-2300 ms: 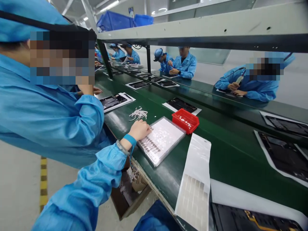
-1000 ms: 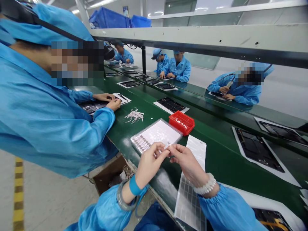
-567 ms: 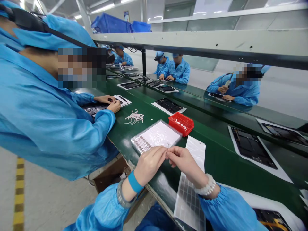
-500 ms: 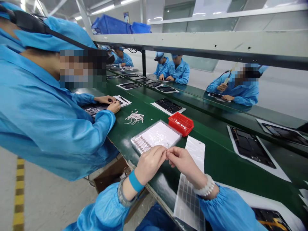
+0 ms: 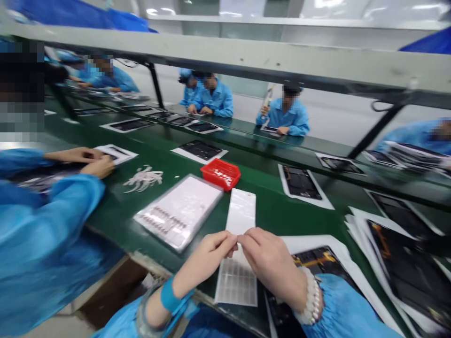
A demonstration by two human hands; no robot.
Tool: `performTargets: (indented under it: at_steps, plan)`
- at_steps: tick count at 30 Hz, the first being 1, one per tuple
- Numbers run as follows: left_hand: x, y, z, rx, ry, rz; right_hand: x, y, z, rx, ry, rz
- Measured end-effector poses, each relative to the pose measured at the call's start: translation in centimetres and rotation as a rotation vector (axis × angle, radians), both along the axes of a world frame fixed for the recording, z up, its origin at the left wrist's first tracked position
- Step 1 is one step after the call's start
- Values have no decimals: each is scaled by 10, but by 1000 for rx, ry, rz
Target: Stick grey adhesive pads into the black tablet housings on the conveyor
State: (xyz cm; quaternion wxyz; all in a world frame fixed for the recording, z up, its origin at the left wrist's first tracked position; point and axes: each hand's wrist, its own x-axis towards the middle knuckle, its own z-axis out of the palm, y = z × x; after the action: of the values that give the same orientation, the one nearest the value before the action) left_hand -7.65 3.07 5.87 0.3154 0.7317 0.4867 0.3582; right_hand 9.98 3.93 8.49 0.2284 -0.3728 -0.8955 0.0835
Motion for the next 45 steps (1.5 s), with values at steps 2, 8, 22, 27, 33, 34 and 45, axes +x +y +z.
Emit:
performTargets:
  at_steps: [2,8,22,27,33,34,45]
  plan:
    - [20,-5,-4,-97,-76,-89,22,-13,1,-178,128,-62]
    - [77,-32,-27,56,-29,-325,83,-60,-20,-669,474,-321]
    - [93,-54,-60,545,192,-406,217,-118,-50,-304,89,-725]
    - [93,-53,-71,479,184,-401,214,-110,-51,-386,-129,-655]
    - [92,-53,-74,446,181,-404,210,-106,-48,-294,-327,-629]
    - [91,-53,-74,450,176,-401,210,-105,-49,-264,-362,-623]
    - [92,-52,-78,418,192,-427,202,-102,-48,25,-578,-545]
